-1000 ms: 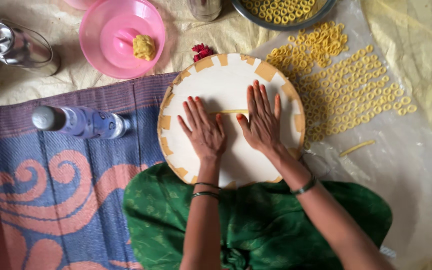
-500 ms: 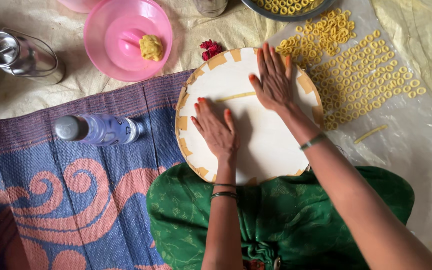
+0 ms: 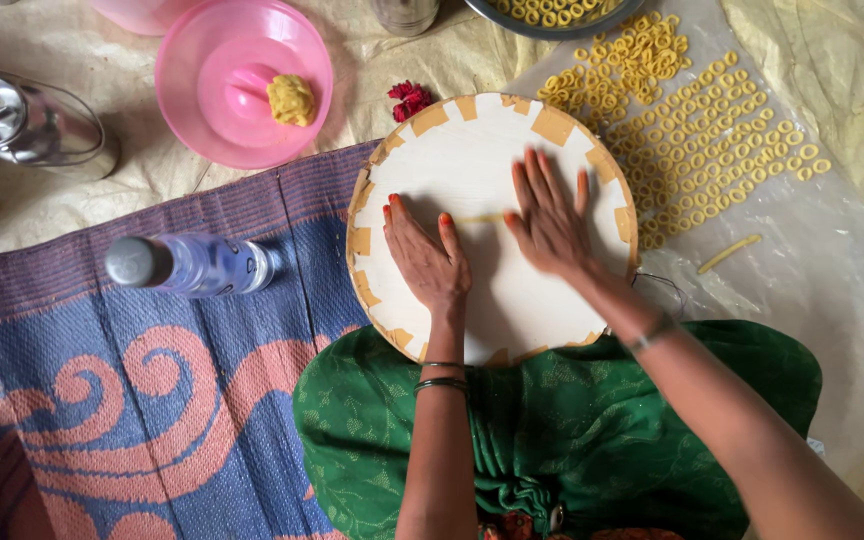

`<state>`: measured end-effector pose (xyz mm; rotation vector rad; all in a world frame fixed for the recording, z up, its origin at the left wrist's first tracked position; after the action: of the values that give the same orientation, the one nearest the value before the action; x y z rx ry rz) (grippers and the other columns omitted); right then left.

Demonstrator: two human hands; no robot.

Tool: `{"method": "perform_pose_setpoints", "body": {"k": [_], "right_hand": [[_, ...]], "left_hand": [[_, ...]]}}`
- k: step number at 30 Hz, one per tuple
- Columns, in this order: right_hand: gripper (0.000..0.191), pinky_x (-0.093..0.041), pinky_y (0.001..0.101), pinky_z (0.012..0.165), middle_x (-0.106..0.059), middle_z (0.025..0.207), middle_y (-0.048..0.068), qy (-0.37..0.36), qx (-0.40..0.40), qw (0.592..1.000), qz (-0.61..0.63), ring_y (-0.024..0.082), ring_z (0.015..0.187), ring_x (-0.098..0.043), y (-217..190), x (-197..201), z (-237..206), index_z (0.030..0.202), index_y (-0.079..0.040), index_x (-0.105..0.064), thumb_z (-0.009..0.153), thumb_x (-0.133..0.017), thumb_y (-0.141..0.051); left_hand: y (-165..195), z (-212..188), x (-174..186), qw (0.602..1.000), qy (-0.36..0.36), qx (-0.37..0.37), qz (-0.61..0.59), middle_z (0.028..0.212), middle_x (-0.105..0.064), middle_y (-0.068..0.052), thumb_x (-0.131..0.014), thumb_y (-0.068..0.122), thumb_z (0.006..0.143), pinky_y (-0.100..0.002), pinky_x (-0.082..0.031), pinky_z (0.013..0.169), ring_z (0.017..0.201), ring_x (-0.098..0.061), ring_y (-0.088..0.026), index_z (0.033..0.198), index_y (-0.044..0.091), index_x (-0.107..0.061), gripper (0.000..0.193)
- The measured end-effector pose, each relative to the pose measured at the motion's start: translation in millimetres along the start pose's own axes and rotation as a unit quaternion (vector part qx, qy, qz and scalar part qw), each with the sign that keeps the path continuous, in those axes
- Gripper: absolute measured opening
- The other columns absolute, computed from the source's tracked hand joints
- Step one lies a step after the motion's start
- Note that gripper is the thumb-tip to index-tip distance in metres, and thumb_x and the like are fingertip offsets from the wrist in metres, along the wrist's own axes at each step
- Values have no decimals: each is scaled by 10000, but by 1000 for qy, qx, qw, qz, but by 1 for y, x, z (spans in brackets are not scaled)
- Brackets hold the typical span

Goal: The person rolls small pieces of yellow dough into thin ropes on a white circular board, then shapes them into small rings by hand. The finished rings are placed on a plastic sheet and in a metal tray nearby.

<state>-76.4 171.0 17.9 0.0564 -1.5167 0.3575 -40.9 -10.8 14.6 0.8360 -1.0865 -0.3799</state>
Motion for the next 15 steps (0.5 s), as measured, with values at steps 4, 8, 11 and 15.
{"method": "perform_pose_setpoints", "body": {"k": [4, 8, 11, 15], "right_hand": [[780, 77, 658, 1191, -70, 1729, 87, -21, -31, 999, 6, 244, 1586, -75, 19, 16, 86, 1654, -107, -180, 1039, -159, -586], [763, 52, 654, 1230, -57, 1748, 78, 14, -70, 997, 15, 237, 1624, -55, 24, 25, 110, 1670, -108, -180, 1072, -211, -581], [733, 41, 667, 1233, -49, 1751, 80, -8, -48, 999, -18, 230, 1614, -48, 23, 11, 89, 1667, -112, -153, 1085, -193, -555], [779, 23, 626, 1224, -58, 1738, 79, -45, -5, 999, 1, 247, 1598, -63, 20, -7, 17, 1652, -95, -135, 1053, -188, -590]], "left_hand": [[2, 1, -5, 1000, -13, 0, 22, 1621, -391, -205, -391, 481, 1078, -469, -190, 1296, 1554, -295, -342, 1571, -42, -313, 723], [0, 1, -6, 1000, -14, 5, -5, 1646, -374, -203, -353, 462, 1093, -481, -179, 1292, 1561, -285, -340, 1593, -30, -300, 704], [-4, 2, 1, 996, -1, 9, -88, 1644, -395, -201, -355, 473, 1100, -476, -179, 1300, 1557, -312, -339, 1600, -9, -318, 696], [-16, 21, 6, 973, -56, 48, -218, 1620, -427, -194, -411, 520, 1067, -434, -273, 1261, 1518, -392, -324, 1574, 7, -363, 723]]}}
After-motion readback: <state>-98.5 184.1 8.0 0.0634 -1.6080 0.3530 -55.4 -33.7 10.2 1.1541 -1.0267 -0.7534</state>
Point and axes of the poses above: each hand's wrist, its own z-axis towards the middle knuckle, its own x-axis out of the back of the hand, y = z × x, the point moved 4 cm from there along z, towards the middle knuckle
